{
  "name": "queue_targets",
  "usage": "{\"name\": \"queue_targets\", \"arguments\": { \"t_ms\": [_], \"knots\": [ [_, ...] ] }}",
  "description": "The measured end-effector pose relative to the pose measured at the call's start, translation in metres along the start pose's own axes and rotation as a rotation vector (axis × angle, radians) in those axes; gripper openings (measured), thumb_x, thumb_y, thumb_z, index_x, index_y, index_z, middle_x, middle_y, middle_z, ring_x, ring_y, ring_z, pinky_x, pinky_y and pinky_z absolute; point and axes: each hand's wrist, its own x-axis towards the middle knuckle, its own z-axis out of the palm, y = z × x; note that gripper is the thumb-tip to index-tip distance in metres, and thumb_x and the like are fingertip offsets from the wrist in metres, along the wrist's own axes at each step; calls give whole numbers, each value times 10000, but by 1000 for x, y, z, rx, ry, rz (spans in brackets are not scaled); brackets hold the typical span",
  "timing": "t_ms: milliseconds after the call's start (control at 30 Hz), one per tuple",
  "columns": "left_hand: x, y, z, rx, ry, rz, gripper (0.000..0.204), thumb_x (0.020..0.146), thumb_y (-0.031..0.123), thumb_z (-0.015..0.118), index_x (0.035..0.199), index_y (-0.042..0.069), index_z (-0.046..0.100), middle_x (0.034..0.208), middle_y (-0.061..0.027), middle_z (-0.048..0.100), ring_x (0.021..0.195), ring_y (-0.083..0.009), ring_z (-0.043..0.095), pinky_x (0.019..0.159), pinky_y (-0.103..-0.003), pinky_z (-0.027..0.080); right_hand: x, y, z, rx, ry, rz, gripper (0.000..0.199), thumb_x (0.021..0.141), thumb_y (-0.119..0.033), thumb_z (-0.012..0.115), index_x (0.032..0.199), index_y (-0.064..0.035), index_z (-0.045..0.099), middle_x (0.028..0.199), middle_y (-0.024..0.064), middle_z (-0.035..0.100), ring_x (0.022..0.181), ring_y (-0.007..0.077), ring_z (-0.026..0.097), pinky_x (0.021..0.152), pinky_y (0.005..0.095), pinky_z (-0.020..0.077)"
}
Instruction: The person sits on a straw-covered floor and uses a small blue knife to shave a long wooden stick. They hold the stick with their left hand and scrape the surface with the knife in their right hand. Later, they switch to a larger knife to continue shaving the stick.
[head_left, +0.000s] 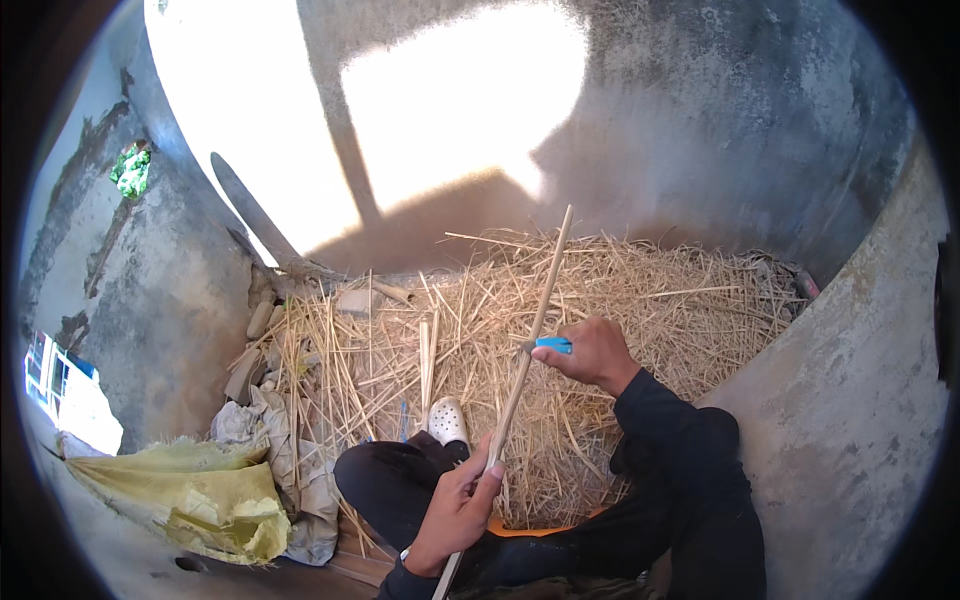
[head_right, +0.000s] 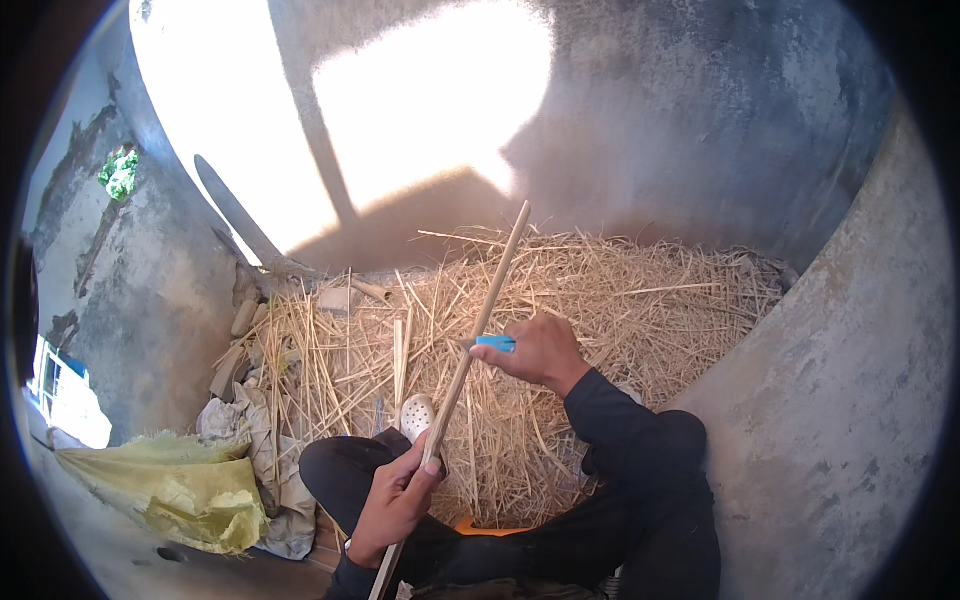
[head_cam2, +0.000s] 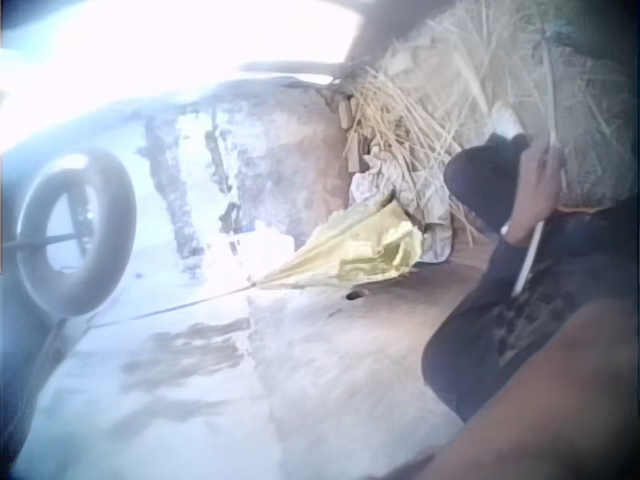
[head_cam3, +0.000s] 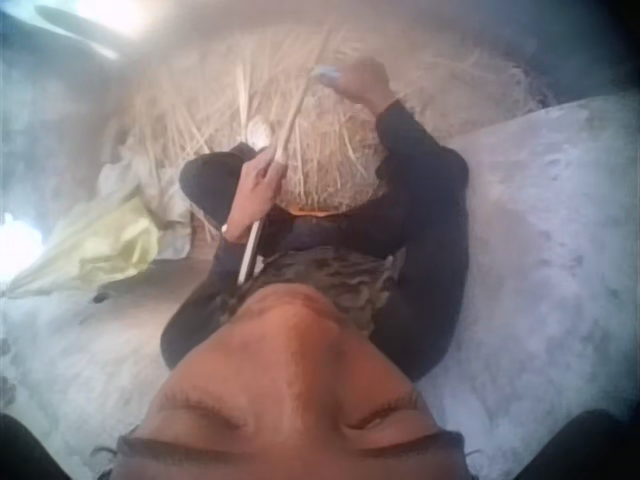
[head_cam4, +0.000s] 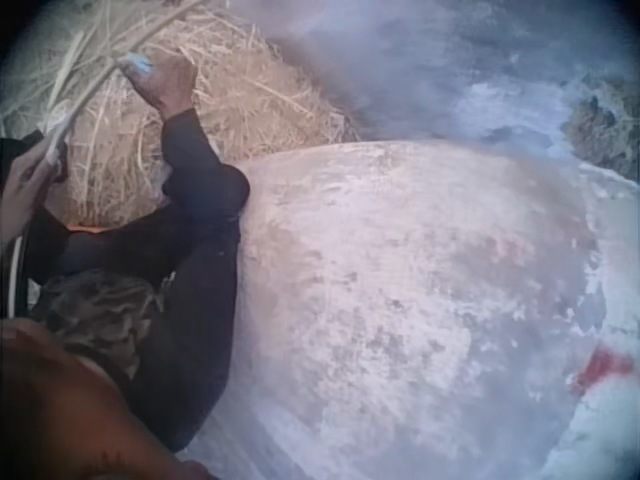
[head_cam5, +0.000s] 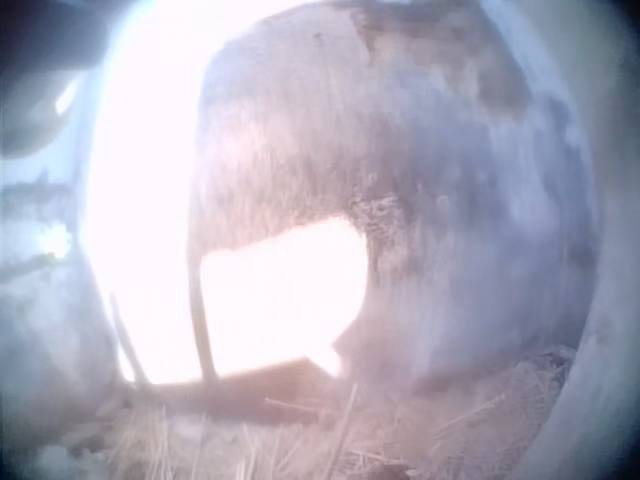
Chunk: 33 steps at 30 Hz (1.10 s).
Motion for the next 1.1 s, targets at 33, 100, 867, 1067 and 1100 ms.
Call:
{"name": "queue_targets", "arguments": {
  "t_ms": [33, 100, 867, 1067, 1100],
  "knots": [
    [1, 2, 1, 23, -6, 3, 471, 979, 156, 512, 1406, -1, 392, 721, 58, 432, 651, -19, 369, 568, -180, 330, 4, 10, 2, 1, 50, 23, 830, 759, -838, 402, 588, -71, 670, 452, 98, 523, 447, 274, 559, 447, 410, 428],
    [2, 0, 4, 55, -24, 31, 472, 983, 168, 506, 1413, 11, 389, 711, 62, 429, 620, -11, 361, 540, -177, 313, 13, 33, 0, -21, 105, 92, 813, 768, -829, 401, 612, -86, 689, 462, 97, 530, 450, 279, 558, 451, 415, 427],
    [-31, -7, 31, 34, -265, 71, 471, 996, 191, 492, 1400, -16, 364, 814, 24, 501, 677, -29, 438, 618, -175, 386, 53, 227, -60, 62, 388, 752, 895, 813, -815, 310, 599, -9, 633, 604, 188, 604, 633, 348, 630, 578, 474, 441],
    [32, -16, 7, -435, -209, -124, 330, 1021, 311, 395, 1106, 10, 499, 792, -59, 589, 484, -99, 537, 462, -212, 458, 40, 143, -39, 124, 271, 492, 880, 832, -805, 296, 522, -23, 554, 479, 97, 481, 472, 240, 516, 482, 397, 391],
    [42, -18, 2, -443, -203, -101, 343, 1018, 317, 395, 1138, 8, 485, 794, -64, 594, 492, -103, 544, 468, -213, 460, 36, 116, -39, 126, 220, 419, 862, 827, -808, 312, 507, -41, 541, 449, 66, 446, 434, 210, 492, 449, 371, 375]
  ]
}}
